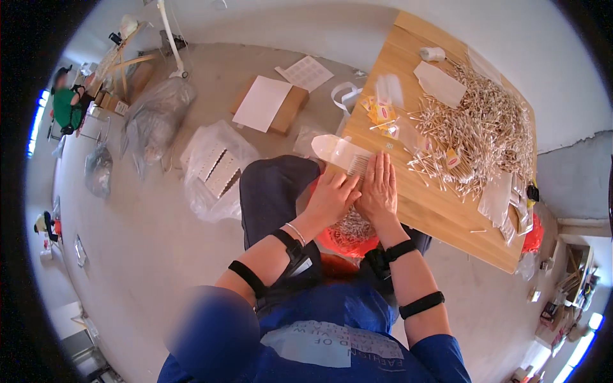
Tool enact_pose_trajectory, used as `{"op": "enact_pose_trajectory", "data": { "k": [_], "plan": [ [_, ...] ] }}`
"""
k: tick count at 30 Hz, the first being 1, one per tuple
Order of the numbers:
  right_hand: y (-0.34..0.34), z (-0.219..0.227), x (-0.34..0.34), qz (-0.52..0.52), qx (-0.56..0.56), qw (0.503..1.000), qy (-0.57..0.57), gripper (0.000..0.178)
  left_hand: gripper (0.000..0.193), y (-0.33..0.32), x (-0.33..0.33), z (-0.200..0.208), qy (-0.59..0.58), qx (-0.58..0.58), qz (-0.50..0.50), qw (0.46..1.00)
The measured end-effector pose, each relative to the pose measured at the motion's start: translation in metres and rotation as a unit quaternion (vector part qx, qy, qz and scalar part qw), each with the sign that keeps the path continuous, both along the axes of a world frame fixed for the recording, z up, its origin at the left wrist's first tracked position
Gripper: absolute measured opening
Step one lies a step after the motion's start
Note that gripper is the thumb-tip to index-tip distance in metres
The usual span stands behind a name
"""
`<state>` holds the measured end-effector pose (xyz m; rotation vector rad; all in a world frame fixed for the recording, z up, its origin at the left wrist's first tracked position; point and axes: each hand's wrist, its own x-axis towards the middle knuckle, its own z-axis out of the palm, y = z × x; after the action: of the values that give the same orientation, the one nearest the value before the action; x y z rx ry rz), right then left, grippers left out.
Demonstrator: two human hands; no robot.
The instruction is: The person sits at a wooden table and packs cotton swabs into small clear plastic bags. They pick up a handful of swabs, place them into a bag, and then fold the top of the bag to seal it. The person repeats this process, creating a stack of filled bags on the table.
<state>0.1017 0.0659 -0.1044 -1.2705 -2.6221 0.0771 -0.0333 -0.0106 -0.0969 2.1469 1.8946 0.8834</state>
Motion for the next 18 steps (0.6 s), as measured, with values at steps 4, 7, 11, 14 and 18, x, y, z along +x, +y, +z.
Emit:
{"op": "enact_pose_trajectory", "data": {
  "k": [4,7,11,14,18],
  "plan": [
    [-0.0001,0.0003,0.0008,0.006,0.003,1.0,0.01,0.073,0.039,-0.0003,-0.0008,0.0001,-0.002,0.019,-0.004,1.0],
    [-0.0011,0.0047,0.0004,0.007,-0.002,1.0,0.012,0.072,0.039,-0.0008,-0.0007,-0.001,-0.002,0.02,-0.001,1.0],
    [0.0013,0.0016,0.0014,0.011,0.013,1.0,0.01,0.071,0.04,-0.0004,0.0007,-0.0036,0.01,0.018,0.007,1.0],
    [0.0005,0.0046,-0.0009,0.007,0.002,0.999,0.035,0.07,0.041,0.0006,0.002,-0.0049,-0.001,0.023,0.024,0.999],
    [0.0011,0.0006,0.0006,0.005,0.016,1.0,0.006,0.07,0.043,0.0019,0.0071,0.0019,0.027,0.006,0.038,0.999]
  ]
}}
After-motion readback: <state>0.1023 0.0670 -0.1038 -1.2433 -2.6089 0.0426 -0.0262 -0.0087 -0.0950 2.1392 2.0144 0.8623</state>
